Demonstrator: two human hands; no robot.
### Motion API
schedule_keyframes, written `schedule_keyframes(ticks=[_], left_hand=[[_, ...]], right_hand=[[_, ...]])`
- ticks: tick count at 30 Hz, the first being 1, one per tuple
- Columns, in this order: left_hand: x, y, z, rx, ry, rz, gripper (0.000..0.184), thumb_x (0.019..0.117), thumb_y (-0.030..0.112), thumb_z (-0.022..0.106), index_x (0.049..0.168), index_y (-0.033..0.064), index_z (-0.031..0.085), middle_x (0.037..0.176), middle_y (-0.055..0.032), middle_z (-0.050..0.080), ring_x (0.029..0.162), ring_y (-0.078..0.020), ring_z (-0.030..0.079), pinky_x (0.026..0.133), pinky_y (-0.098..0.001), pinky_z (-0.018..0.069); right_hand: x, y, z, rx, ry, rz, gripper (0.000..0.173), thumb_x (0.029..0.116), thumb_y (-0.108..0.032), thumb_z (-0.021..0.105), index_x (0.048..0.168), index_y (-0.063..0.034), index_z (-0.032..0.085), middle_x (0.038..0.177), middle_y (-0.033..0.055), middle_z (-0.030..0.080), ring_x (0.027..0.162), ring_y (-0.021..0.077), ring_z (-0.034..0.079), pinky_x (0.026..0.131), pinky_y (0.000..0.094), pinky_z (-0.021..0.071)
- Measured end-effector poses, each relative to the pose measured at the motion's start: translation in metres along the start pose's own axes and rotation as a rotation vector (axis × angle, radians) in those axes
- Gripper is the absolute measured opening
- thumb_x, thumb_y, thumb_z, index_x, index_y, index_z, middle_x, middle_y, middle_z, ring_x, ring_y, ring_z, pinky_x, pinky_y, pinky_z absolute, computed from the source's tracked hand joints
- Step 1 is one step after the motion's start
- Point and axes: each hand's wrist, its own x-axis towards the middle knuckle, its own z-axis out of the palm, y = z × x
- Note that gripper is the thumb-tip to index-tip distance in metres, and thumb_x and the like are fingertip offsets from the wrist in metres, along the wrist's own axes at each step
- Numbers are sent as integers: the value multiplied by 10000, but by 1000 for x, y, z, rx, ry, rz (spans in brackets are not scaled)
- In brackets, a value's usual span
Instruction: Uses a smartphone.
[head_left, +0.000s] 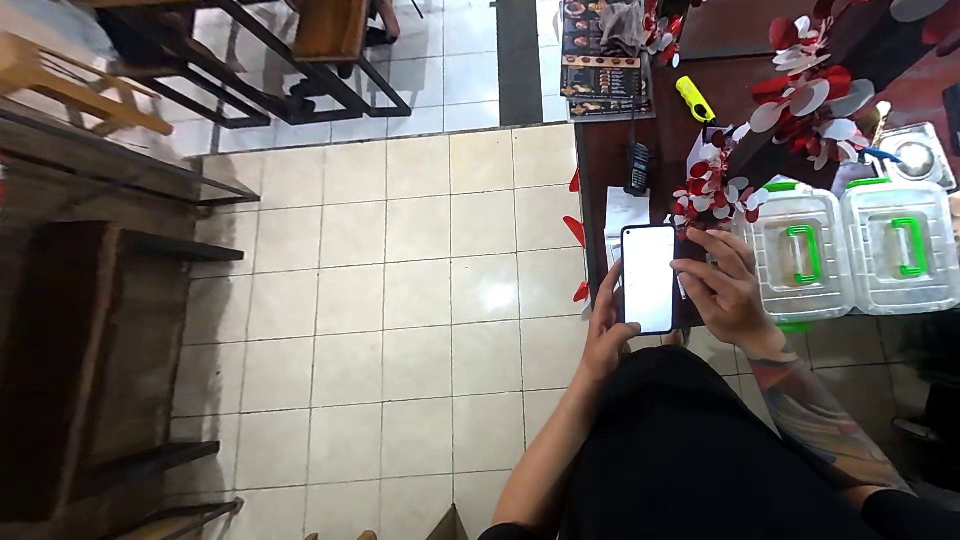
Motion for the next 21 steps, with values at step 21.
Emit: schedule_keyframes(ticks=[21], left_hand=[[0,3,1,-32,2,3,932,844,122,617,1640,264,154,1526,-136,450,1235,-252,591,969,-452,545]], right_hand=[[-17,-2,2,45,-13,-18,237,1028,-270,599,1134,-185,793,1512,57,541,1471,292,380,1209,520,303]])
